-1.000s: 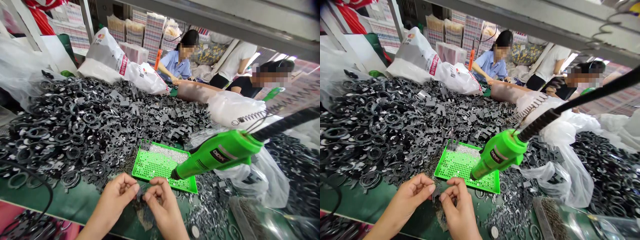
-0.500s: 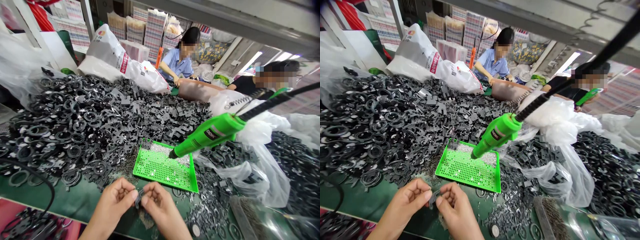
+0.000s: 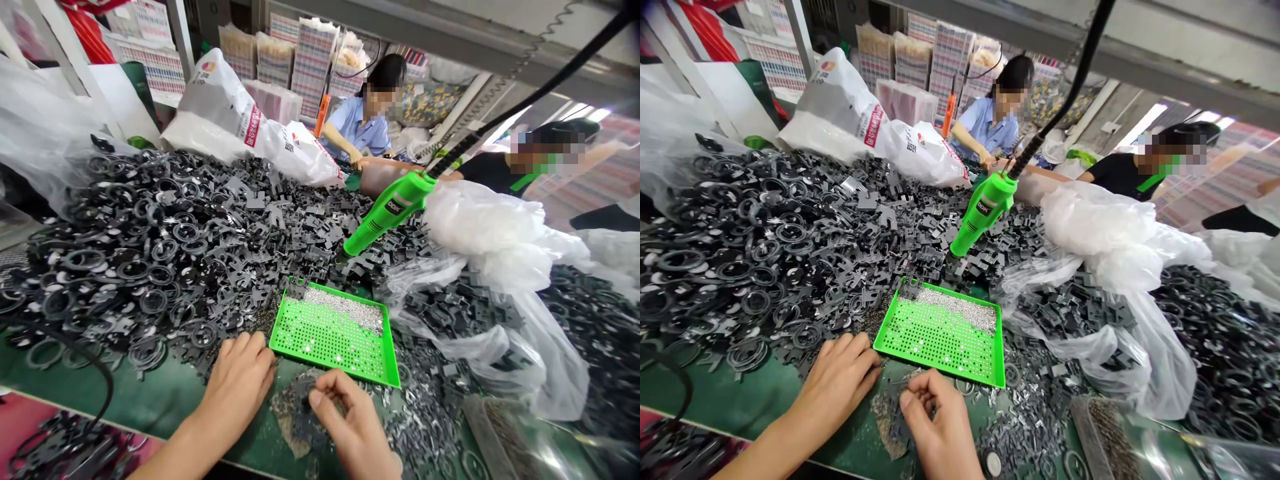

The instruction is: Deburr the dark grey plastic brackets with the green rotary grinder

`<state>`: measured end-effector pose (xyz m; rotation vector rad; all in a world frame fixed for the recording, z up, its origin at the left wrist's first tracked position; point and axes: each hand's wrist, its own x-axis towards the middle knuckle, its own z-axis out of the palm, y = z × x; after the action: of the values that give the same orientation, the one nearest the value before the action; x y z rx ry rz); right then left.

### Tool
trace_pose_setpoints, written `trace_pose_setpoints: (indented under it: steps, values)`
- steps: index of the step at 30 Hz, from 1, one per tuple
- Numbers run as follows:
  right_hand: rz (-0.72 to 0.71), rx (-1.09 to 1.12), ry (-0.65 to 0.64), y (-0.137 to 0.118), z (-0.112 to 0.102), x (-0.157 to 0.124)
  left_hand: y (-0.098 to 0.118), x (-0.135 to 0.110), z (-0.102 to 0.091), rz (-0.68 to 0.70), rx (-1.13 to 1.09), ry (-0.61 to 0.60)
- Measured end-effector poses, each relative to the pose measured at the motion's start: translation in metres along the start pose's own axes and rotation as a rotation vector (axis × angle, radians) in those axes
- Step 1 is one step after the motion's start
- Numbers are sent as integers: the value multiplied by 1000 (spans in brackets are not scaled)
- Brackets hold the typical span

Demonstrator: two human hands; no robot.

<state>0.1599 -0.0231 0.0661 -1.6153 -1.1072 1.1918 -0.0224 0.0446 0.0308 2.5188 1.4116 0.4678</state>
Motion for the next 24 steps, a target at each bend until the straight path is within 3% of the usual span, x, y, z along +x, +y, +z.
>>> trace_pose_setpoints:
  steps: [3, 9, 15, 24]
  values:
    - [-4, -1, 42, 0, 3, -2, 1, -1, 1, 14, -18, 18]
    - [-9, 28, 70, 4, 6, 5, -1, -14, -12, 59, -172, 217]
    - [10, -6, -78, 3, 4, 13, 13, -16, -24, 148, -217, 154]
    - [60, -55, -61, -5, -1, 5, 10, -18, -23, 163, -295, 84]
